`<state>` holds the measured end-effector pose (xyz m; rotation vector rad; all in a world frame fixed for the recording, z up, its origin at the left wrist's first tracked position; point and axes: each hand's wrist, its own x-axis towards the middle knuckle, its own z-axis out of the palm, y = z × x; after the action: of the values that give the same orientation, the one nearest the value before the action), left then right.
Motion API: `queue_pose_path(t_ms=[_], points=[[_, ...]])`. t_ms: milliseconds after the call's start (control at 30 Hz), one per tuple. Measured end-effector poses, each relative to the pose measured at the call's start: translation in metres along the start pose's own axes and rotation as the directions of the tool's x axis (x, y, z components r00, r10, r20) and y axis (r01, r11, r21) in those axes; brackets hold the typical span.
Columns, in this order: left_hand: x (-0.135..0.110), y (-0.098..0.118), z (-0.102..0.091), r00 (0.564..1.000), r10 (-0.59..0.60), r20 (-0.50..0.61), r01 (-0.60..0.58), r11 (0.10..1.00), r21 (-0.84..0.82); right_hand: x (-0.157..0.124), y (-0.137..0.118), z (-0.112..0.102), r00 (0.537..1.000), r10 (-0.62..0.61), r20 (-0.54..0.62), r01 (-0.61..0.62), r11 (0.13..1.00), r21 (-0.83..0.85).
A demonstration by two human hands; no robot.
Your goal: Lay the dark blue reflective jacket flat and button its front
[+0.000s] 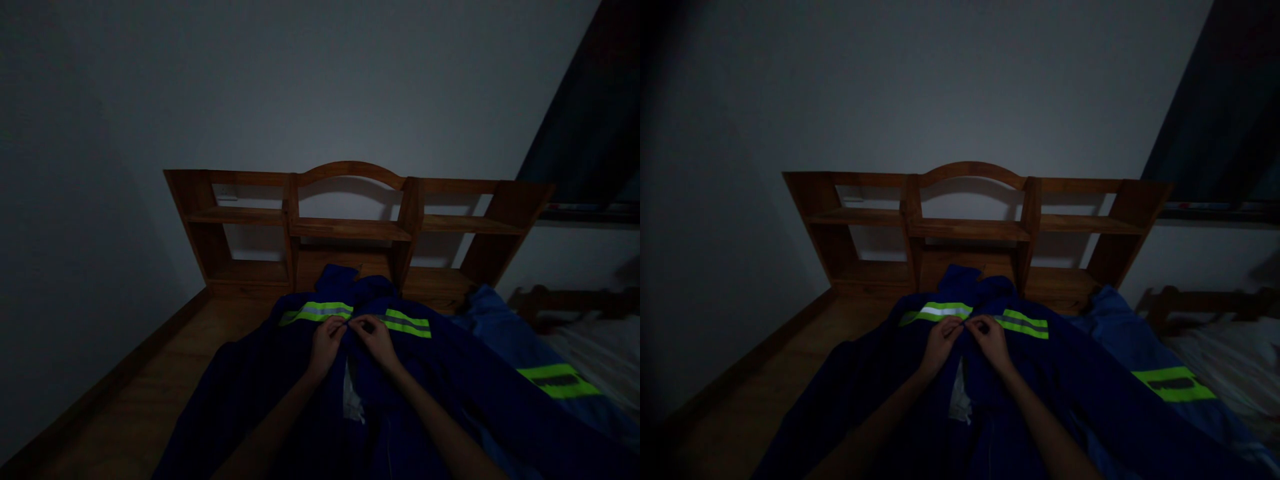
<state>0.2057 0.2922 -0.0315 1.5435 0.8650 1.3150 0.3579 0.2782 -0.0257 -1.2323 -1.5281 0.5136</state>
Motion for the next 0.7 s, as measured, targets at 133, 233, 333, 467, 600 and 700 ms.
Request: queue_pose_path(t_ms=[133, 233, 333, 467, 600, 700], points=[[-0.001, 0.001, 0.0, 1.0, 0.022, 0.0, -0.022, 0.998, 0.063, 0.001, 0.007, 0.001, 0.998, 0.03, 0.047, -0.031, 0.999, 0.012], [-0.003, 0.003, 0.002, 1.0, 0.017, -0.009, -0.016, 0.989, 0.144, 0.0, 0.007, 0.001, 0.997, 0.029, 0.065, -0.028, 0.999, -0.017], [-0.006, 0.004, 0.004, 0.999, 0.009, -0.052, 0.003, 0.974, 0.227, -0.002, 0.003, 0.0, 0.998, -0.001, 0.068, 0.007, 0.997, -0.08], [-0.006, 0.003, 0.004, 0.997, -0.003, -0.077, 0.025, 0.959, 0.281, -0.005, -0.005, -0.001, 0.991, -0.079, 0.104, 0.095, 0.981, -0.169], [-0.004, -0.001, 0.002, 0.995, -0.028, -0.091, 0.053, 0.956, 0.289, -0.007, -0.009, -0.002, 0.976, -0.13, 0.174, 0.165, 0.965, -0.205], [-0.003, -0.004, 0.0, 0.995, -0.053, -0.09, 0.075, 0.959, 0.272, -0.008, -0.01, -0.002, 0.966, -0.144, 0.214, 0.188, 0.961, -0.201]])
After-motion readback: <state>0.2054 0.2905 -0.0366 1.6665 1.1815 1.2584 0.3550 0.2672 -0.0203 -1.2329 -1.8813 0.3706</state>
